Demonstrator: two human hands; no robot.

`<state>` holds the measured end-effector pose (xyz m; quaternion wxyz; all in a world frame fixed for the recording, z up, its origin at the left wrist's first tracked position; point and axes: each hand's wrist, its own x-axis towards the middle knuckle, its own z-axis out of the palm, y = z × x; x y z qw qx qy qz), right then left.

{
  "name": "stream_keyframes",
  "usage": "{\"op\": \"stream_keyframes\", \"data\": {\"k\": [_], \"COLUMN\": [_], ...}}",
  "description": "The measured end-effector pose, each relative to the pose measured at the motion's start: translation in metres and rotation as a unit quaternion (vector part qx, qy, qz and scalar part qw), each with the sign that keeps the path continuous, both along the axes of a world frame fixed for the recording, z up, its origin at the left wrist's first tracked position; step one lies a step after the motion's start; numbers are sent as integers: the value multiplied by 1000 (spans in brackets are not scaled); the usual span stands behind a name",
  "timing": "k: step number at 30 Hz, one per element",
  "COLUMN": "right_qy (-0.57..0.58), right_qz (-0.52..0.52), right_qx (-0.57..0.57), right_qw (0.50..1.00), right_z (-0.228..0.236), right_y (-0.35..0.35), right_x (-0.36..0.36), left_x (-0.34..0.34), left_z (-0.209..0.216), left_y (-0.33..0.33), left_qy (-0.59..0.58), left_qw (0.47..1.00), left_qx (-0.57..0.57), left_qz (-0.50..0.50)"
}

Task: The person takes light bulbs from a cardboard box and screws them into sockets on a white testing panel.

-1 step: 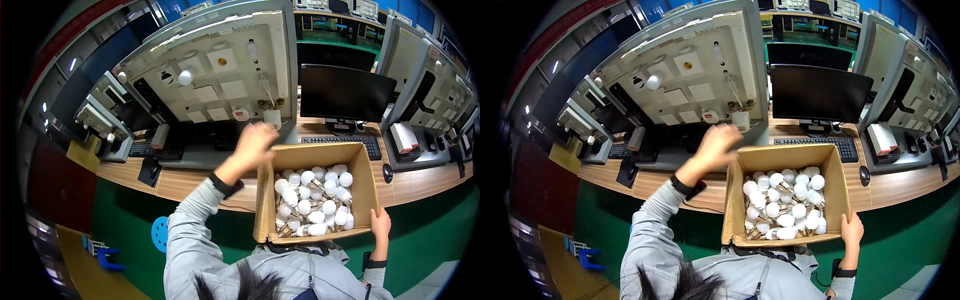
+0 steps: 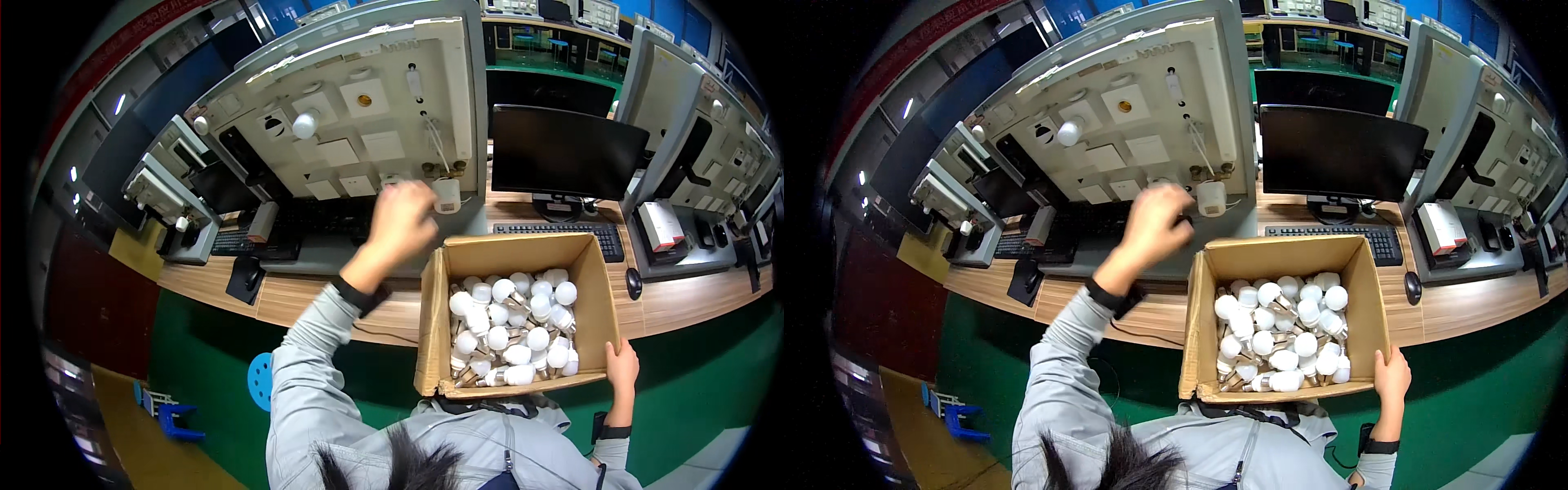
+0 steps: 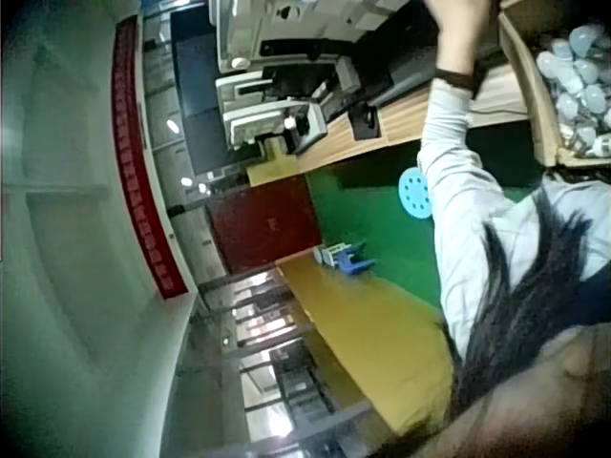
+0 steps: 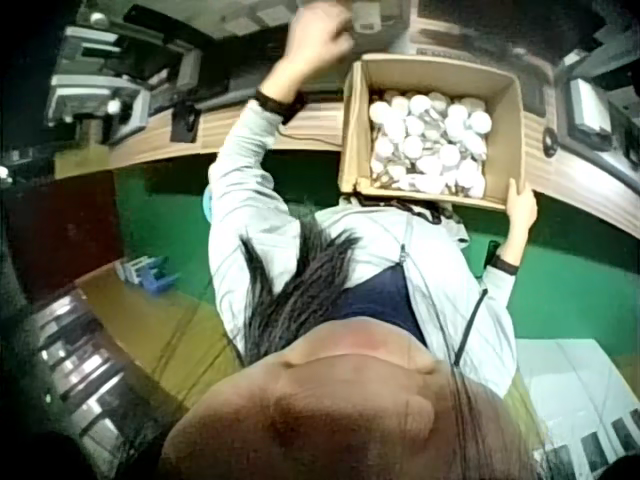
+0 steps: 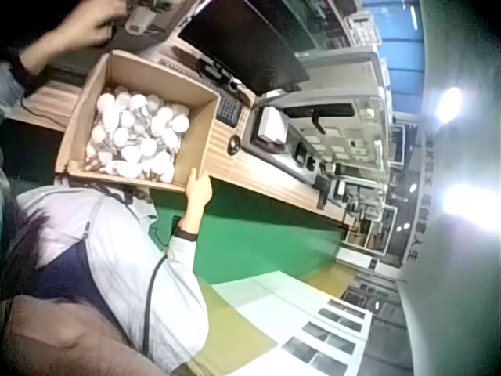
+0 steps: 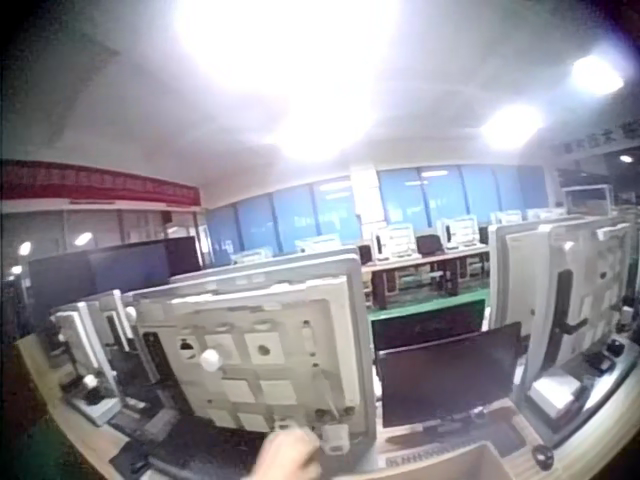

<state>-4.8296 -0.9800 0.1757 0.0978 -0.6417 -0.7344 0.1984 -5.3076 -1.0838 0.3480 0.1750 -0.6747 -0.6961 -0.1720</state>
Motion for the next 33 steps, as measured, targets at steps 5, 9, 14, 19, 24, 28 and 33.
{"op": "stream_keyframes", "data": {"k": [5,9,14,19,24,28,33], "right_qy": [11,15,-5,-19,-28,-21,-18], "right_qz": [15,21,-1,-3,-3,-9,0], "right_qx": [21,15,16,20,5,1,-3], "right_qw": [1000,1000,1000,1000,1000,1000,1000], "right_z": [-5,-5,-1,-4,-5,-5,1], "right_y": [-1,3,3,2,3,3,2], "right_x": [4,1,-2,-2,1,1,-3], "left_x": [-110,-173,-197,-239,-246,-241,-264], "left_z": [66,71,65,64,74,81,87], "left_y": [-15,-22,-4,-6,-1,-1,-6], "left_qy": [200,124,189,243,271,290,201], "left_qw": [903,900,889,873,869,878,897], "left_qx": [220,113,103,93,70,71,75], "left_qz": [310,403,404,413,408,373,386]}}
